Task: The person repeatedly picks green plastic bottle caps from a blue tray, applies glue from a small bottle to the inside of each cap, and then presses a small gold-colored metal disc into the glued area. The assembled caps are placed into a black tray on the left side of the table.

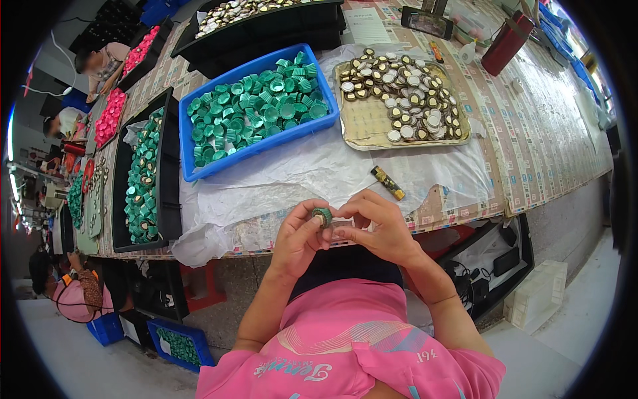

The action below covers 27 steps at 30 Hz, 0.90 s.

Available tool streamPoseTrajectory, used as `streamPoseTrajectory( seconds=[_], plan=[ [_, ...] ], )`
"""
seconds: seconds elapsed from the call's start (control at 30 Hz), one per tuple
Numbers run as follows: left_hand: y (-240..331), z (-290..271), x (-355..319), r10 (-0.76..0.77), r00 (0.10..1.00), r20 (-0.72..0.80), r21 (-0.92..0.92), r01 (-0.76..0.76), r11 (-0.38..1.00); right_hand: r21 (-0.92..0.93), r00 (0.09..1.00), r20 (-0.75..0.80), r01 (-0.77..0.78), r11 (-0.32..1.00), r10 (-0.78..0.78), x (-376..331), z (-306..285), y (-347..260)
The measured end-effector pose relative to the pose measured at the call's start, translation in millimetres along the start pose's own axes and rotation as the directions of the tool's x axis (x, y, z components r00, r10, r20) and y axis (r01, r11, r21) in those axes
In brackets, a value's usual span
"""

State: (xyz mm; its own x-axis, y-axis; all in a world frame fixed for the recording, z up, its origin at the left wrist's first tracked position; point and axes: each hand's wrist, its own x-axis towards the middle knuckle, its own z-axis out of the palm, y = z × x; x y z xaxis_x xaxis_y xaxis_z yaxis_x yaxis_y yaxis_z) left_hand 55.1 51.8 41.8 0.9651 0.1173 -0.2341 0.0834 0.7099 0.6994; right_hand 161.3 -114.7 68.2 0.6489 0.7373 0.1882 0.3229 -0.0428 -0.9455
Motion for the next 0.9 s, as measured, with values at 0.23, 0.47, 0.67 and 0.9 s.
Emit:
streamPoseTrajectory(
  seconds=[0.23, 0.47, 0.67, 0.9],
  plan=[
    [10, -13, -5, 0.111, 0.986, -0.128, 0.057, -0.105, 0.993, 0.008, 1.0, -0.006, 0.003, 1.0, -0.003, -4, 5, 4],
    [36, -45, -15, 0.32, 0.898, -0.3, 0.202, -0.268, 0.942, 0.002, 1.0, 0.009, -0.008, 1.0, 0.008, -8, 6, 7],
    [149, -110, -46, 0.861, 0.37, -0.348, 0.763, -0.422, 0.49, -0.007, 1.0, 0.001, -0.012, 1.0, 0.012, -14, 2, 15],
    [197, -129, -24, 0.98, 0.16, -0.115, 0.989, -0.077, 0.129, -0.002, 0.999, 0.033, 0.003, 1.0, -0.003, -12, 7, 14]
  ],
)
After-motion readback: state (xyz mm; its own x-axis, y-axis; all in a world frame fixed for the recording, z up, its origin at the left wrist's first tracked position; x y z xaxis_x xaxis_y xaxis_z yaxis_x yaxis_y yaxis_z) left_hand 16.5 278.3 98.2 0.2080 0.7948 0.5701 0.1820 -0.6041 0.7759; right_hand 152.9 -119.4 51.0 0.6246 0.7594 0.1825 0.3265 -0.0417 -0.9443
